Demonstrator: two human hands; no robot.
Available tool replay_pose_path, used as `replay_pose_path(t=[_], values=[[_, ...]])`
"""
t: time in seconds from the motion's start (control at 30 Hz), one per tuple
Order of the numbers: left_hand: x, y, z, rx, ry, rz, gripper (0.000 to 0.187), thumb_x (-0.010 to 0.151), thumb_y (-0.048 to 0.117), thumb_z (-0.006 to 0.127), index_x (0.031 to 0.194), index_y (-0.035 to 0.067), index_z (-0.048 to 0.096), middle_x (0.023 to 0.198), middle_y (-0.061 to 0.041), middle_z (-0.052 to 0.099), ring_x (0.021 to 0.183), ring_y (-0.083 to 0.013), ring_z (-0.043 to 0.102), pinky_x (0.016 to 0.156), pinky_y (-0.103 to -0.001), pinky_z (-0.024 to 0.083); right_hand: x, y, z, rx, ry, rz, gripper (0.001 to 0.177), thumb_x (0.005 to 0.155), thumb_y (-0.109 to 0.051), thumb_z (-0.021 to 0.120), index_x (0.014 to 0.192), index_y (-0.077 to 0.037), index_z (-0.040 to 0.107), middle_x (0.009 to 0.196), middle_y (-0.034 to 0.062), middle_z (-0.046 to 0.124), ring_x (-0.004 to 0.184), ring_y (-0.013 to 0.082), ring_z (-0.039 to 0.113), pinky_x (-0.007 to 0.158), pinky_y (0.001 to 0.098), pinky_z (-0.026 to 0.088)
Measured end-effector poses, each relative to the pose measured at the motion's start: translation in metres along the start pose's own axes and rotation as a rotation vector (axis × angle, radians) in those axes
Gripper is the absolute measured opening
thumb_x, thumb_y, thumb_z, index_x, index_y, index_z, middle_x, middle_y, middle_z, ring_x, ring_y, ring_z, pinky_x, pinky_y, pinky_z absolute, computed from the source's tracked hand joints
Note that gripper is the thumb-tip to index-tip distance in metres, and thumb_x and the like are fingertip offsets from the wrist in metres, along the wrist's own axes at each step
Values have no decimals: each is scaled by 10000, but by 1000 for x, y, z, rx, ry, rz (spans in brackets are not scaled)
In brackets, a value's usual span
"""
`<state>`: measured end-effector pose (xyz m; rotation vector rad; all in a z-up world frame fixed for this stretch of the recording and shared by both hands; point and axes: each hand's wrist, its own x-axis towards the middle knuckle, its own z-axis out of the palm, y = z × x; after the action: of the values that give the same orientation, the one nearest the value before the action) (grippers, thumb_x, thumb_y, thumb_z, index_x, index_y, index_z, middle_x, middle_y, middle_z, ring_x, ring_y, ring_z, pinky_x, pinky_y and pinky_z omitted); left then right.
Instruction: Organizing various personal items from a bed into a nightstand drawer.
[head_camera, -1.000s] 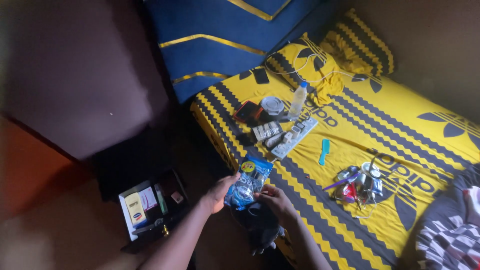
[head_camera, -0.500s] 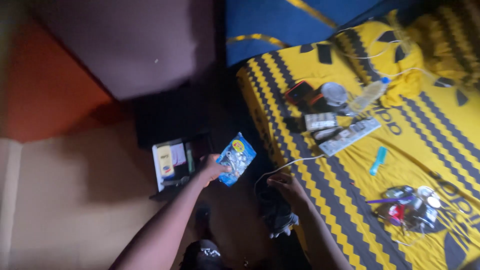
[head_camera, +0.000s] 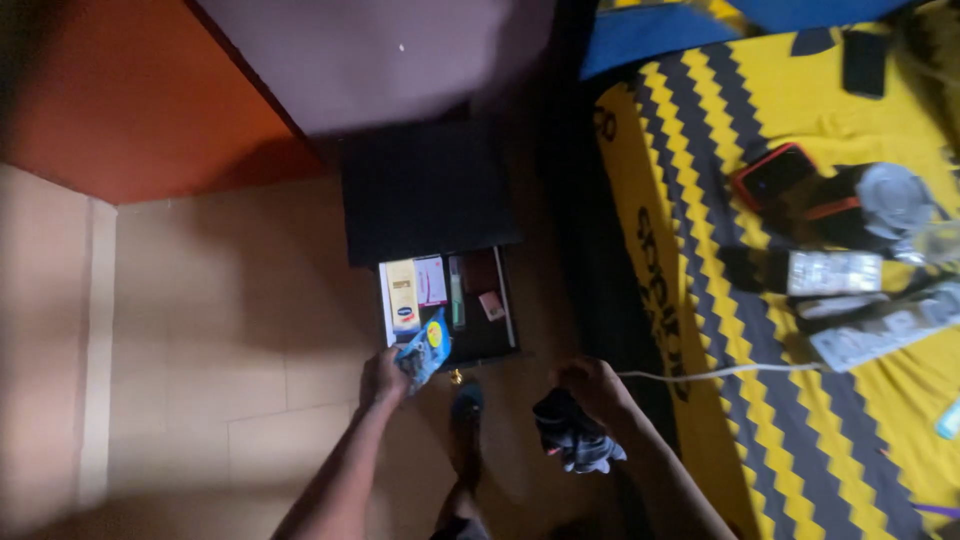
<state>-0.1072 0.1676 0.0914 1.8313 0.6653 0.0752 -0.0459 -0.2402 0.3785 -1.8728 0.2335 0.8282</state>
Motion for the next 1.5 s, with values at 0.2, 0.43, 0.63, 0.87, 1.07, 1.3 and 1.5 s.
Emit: replay_pose_path(t=[0.2,0.43,0.63,0.87,1.07,1.3,1.5], values=[[15,40,22,579,-153,-92,208,846,223,679,966,84,778,967,-198,752,958,-358,757,780,-479,592,79,2,18,-147,135,82,238,860,-209,726,1070,-114,785,905,68,778,824,150,698,754,345,562],[41,30,61,696,-332,79,412,778,88,639,1179,139,716,1126,-197,708,1088,-406,652,937,-519,509,122,4,20,-185,153,67,243,911,-258,667,1080,-120,773,930,41,783,829,161,731,747,345,574],[49,71,61,871,-522,112,598,699,61,693,1286,142,615,1263,-193,606,1193,-405,561,1004,-482,474,114,-21,19,-247,85,292,209,941,-273,644,1080,-160,753,970,38,759,864,174,732,782,354,595],[49,151,23,895,-717,-225,332,905,223,667,1227,144,676,1321,-145,662,1256,-333,619,1008,-511,505,98,16,-2,-329,98,325,232,949,-282,638,1072,-135,770,995,80,789,891,218,752,812,372,610],[79,191,-5,967,-673,-87,329,855,237,721,1163,122,699,1253,-152,688,1187,-325,663,1001,-420,544,68,23,-42,-381,267,47,227,881,-286,666,968,-115,786,919,80,780,866,206,761,776,363,601],[127,369,4,1136,-661,63,365,907,217,669,1261,137,631,1352,-134,568,1209,-305,656,957,-448,602,25,25,-153,-387,591,-32,238,859,-323,688,928,-114,778,848,136,774,788,272,751,744,417,579],[142,441,50,1117,-566,599,334,892,278,736,1193,142,683,1325,-142,617,1252,-349,606,1042,-464,519,-82,7,-210,-408,815,0,276,895,-354,693,953,-90,746,884,159,750,804,330,718,760,450,563]])
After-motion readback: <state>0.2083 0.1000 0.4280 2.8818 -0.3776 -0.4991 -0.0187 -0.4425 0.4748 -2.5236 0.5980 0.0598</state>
